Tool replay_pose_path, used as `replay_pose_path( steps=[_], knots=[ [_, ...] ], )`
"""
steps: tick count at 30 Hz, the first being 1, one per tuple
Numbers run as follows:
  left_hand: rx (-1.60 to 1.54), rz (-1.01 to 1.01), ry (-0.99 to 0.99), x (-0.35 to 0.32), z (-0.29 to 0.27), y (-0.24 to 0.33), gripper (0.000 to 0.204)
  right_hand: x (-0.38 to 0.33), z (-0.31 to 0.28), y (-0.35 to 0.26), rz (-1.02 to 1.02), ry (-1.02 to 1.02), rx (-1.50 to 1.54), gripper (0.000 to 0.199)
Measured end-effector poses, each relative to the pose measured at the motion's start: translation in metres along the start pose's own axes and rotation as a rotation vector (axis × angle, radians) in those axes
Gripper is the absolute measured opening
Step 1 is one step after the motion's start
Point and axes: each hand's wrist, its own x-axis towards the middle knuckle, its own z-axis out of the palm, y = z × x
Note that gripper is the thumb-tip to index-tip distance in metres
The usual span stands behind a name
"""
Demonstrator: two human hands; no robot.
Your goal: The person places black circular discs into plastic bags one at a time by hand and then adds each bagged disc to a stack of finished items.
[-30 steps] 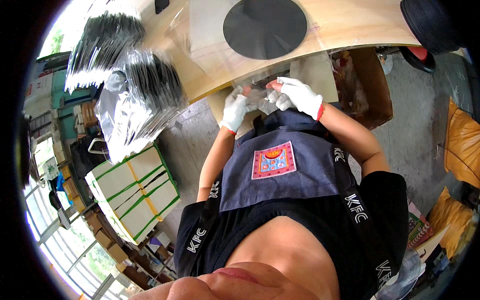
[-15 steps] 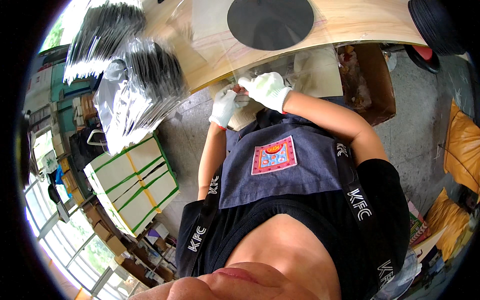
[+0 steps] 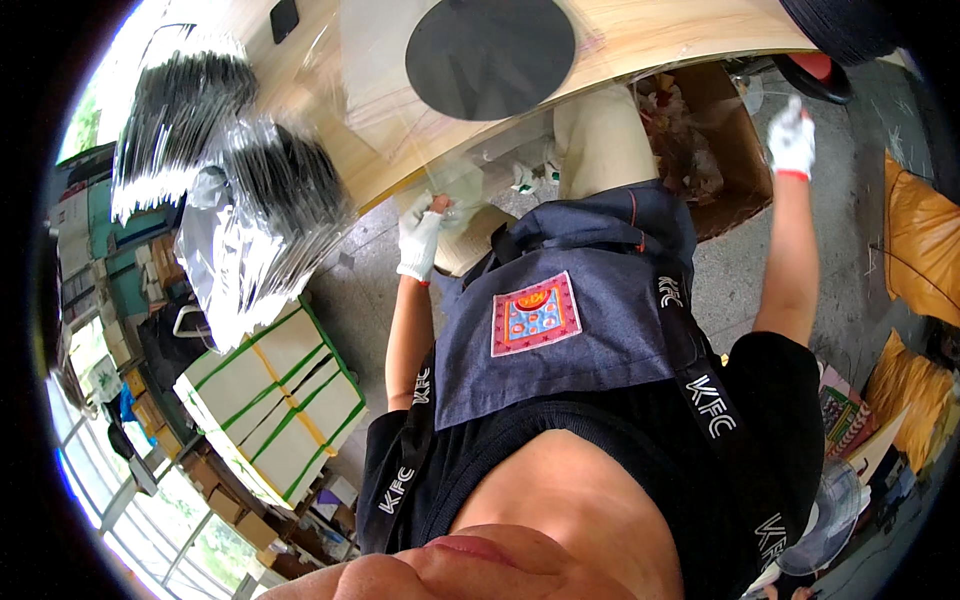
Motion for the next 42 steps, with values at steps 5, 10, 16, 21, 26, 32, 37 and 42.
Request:
replay_pose_path(
  steps=[5,10,16,21,26,32,37,42],
  knots=[
    [0.958,0.802,0.379,0.005,-0.008,0.017,0.019,-0.106,-0.002,0.092,0.045,-0.478,-1.197,0.033],
    [1.305,1.278,0.260,0.040,0.005,0.054,0.029,-0.058,0.082,-0.112,-0.557,-0.013,-0.930,0.039],
    [1.057,1.335,-0.056,0.058,0.005,0.057,0.018,-0.031,0.141,-0.196,-1.470,0.046,-0.549,0.065],
    [0.788,0.835,0.088,0.025,0.004,0.046,0.012,-0.039,0.157,-0.184,-1.199,0.154,-0.209,0.017],
    [0.120,0.241,0.320,0.026,0.017,0.011,0.027,-0.068,0.173,-0.207,-0.604,0.052,-0.004,0.019],
    [-0.307,0.103,0.424,0.030,0.041,-0.001,0.009,-0.067,0.179,-0.204,-0.429,0.262,-0.050,0.024],
    [-0.779,-0.144,0.339,0.027,0.040,-0.003,0.022,-0.069,0.169,-0.204,-0.748,0.558,-0.058,0.026],
    [-0.354,-0.075,0.211,0.010,0.049,0.033,0.024,-0.077,0.161,-0.206,-0.317,0.191,-0.310,0.048]
  ],
)
